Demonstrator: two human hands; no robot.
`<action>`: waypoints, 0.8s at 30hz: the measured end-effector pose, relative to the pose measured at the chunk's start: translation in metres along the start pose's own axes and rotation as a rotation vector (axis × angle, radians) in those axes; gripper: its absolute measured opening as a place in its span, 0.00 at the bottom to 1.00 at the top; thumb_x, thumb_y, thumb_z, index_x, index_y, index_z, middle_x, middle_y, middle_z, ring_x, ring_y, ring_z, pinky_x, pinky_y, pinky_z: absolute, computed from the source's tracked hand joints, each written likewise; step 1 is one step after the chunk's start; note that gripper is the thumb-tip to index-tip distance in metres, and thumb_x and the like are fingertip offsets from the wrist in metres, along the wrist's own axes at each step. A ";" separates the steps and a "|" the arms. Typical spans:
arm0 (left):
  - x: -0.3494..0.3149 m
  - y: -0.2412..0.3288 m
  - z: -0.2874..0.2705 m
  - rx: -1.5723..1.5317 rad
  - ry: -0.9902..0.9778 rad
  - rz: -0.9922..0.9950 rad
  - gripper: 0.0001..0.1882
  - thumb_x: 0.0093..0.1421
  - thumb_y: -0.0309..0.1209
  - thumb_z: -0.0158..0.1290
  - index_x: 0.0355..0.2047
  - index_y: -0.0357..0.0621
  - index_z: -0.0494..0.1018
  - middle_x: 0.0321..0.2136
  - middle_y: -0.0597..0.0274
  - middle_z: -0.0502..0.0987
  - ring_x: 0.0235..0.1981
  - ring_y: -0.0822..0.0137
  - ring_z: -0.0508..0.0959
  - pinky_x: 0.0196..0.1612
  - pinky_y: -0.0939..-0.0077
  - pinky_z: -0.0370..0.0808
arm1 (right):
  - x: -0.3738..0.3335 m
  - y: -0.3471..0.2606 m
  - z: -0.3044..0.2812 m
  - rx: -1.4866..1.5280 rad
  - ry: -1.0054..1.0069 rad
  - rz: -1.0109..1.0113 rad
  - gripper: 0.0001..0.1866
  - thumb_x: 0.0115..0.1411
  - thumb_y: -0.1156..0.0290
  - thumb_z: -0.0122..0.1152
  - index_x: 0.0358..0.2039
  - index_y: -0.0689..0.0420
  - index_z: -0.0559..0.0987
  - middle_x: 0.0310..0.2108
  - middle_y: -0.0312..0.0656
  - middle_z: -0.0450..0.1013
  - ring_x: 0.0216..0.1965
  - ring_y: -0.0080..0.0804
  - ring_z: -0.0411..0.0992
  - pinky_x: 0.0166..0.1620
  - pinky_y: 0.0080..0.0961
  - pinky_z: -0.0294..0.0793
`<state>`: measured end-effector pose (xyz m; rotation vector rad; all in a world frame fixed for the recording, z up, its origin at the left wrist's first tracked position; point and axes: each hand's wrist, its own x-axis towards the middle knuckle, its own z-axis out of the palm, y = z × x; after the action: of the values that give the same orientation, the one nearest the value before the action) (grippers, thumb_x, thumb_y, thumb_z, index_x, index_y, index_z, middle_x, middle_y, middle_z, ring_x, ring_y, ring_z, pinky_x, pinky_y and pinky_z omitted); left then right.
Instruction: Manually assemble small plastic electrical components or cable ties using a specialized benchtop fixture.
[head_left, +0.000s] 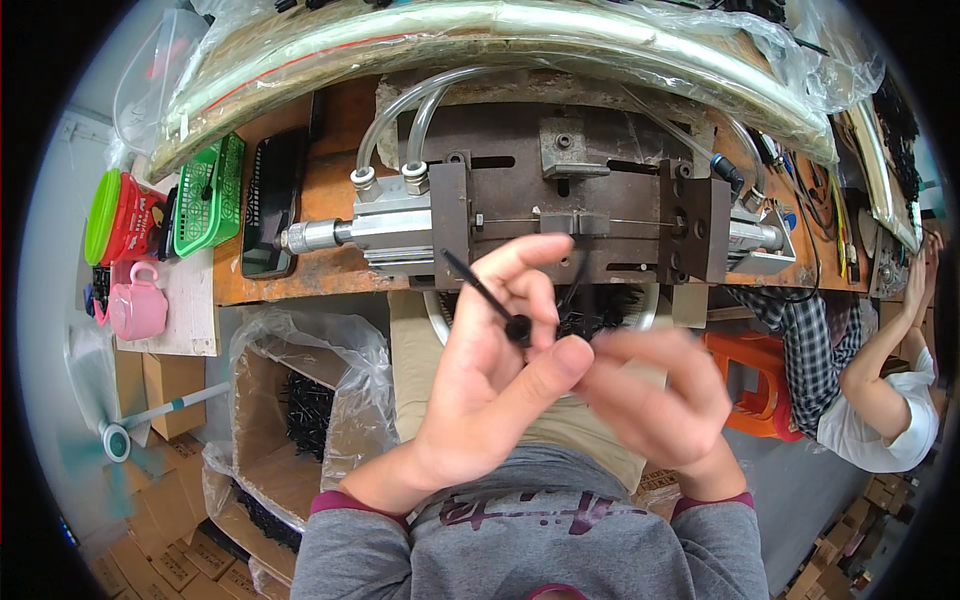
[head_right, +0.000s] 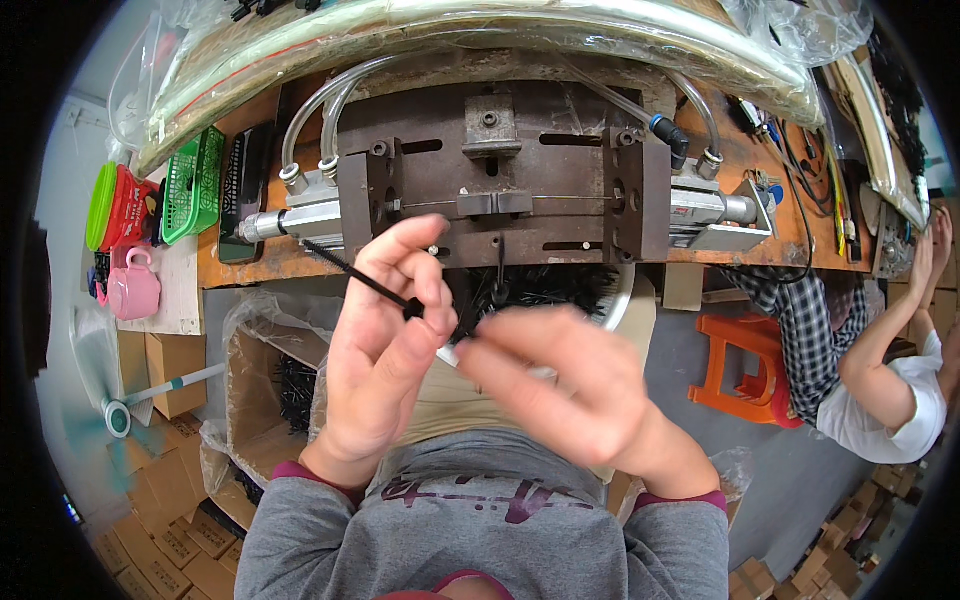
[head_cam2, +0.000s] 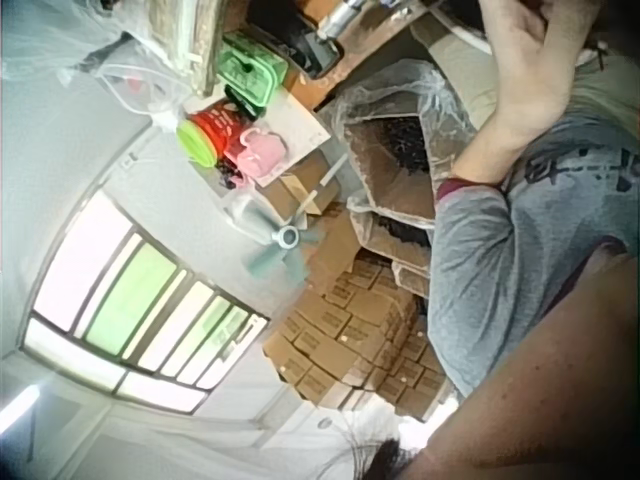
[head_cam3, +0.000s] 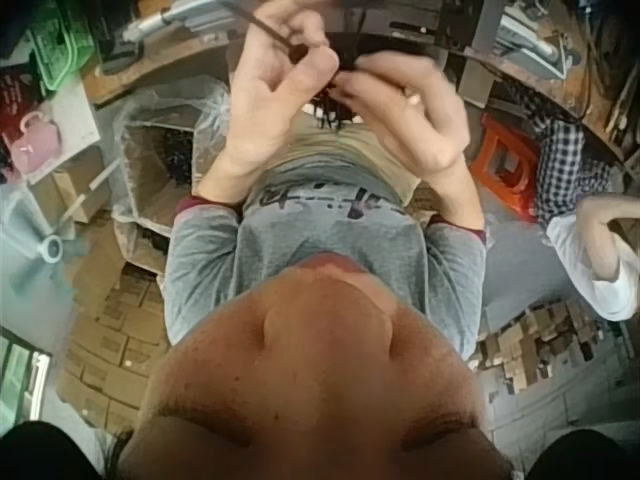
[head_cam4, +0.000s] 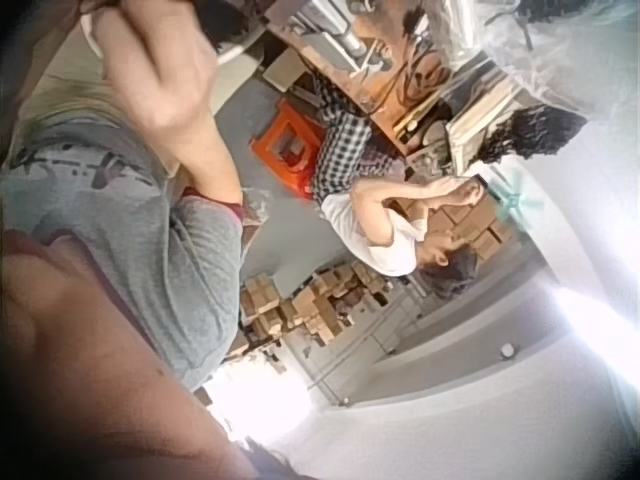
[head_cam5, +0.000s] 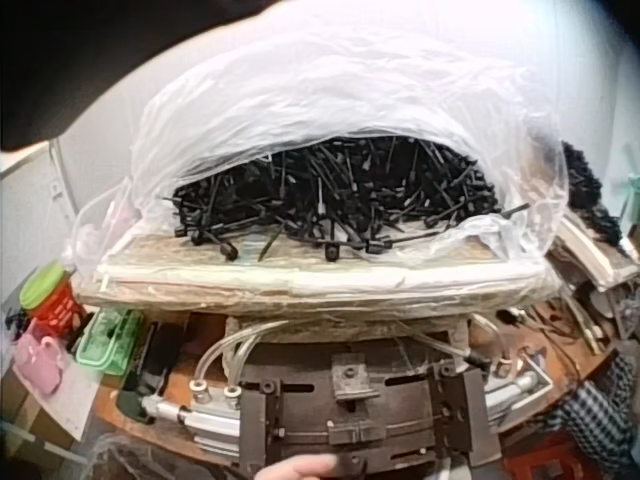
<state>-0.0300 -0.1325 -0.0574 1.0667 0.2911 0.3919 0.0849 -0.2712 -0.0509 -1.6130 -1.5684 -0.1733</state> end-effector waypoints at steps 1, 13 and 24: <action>-0.003 0.002 -0.003 -0.020 -0.032 -0.014 0.39 0.61 0.27 0.57 0.69 0.35 0.51 0.44 0.66 0.64 0.39 0.74 0.64 0.46 0.80 0.66 | -0.001 0.003 0.003 -0.087 0.063 0.085 0.17 0.40 0.81 0.72 0.35 0.66 0.82 0.44 0.52 0.76 0.38 0.40 0.78 0.37 0.30 0.81; -0.008 0.025 -0.004 0.216 0.026 0.139 0.31 0.62 0.15 0.49 0.66 0.29 0.59 0.50 0.41 0.74 0.45 0.52 0.82 0.49 0.63 0.82 | 0.017 0.020 0.019 -0.446 -0.227 0.207 0.11 0.46 0.74 0.63 0.33 0.59 0.77 0.52 0.49 0.77 0.24 0.31 0.75 0.31 0.26 0.76; -0.004 0.027 -0.027 0.873 0.114 0.514 0.24 0.34 0.26 0.77 0.36 0.41 0.83 0.42 0.58 0.76 0.32 0.72 0.78 0.33 0.81 0.79 | 0.099 0.046 -0.024 -0.373 -0.072 0.131 0.16 0.50 0.65 0.75 0.36 0.57 0.81 0.34 0.40 0.79 0.28 0.29 0.76 0.33 0.26 0.74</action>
<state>-0.0496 -0.1017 -0.0449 1.9931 0.2921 0.8262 0.1560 -0.2051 0.0049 -2.0243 -1.5431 -0.3575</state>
